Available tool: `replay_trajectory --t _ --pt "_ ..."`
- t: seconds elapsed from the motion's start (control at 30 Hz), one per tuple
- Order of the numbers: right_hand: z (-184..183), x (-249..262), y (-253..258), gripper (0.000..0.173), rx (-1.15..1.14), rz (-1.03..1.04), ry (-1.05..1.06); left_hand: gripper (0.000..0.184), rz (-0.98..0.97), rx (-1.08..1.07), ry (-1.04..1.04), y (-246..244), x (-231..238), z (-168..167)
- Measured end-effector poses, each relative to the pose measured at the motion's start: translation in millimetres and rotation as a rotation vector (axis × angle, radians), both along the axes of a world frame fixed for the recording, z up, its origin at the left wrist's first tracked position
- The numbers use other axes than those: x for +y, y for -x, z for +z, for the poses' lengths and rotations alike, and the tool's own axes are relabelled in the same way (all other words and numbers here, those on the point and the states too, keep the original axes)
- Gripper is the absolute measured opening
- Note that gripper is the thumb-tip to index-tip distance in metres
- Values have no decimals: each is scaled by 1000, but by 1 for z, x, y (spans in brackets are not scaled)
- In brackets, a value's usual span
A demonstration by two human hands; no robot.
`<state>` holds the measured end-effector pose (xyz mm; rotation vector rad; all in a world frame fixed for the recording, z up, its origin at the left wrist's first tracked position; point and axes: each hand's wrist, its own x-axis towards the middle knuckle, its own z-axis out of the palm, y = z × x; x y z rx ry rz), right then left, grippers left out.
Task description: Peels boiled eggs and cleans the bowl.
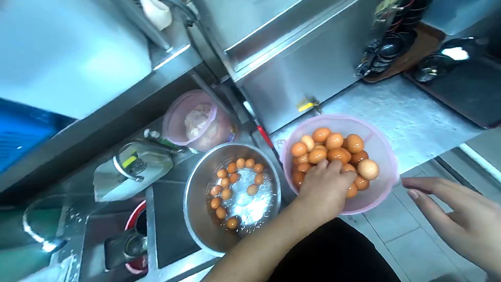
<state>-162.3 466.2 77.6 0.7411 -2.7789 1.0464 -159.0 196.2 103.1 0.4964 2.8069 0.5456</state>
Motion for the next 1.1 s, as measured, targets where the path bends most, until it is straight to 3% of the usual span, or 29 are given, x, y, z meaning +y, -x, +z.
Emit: replay_trajectory --t 0.13,0.23,0.3,0.37,0.47,0.57,0.67,1.1 --pt "15 -1 1 34 -78 34 -50 24 144 276 -293 -23 -42 12" --pt "22 -4 1 33 -85 39 -61 18 449 406 -367 -45 -107 -2" --pt "22 -7 2 33 -86 48 -65 22 753 261 -219 -59 -164 -29" --pt "22 -15 5 32 -67 64 -65 30 1048 -41 -45 -74 -218 -59" --pt "21 -27 11 33 -19 99 -82 32 1257 -239 120 -97 -266 -102" --pt "22 -35 19 35 22 119 -127 30 1262 -224 137 -101 -283 -126" --pt "32 -42 22 35 14 134 -130 42 1249 -254 172 -90 -292 -145" --pt "36 -45 8 33 -11 105 -148 54 1248 -336 255 -67 -284 -163"
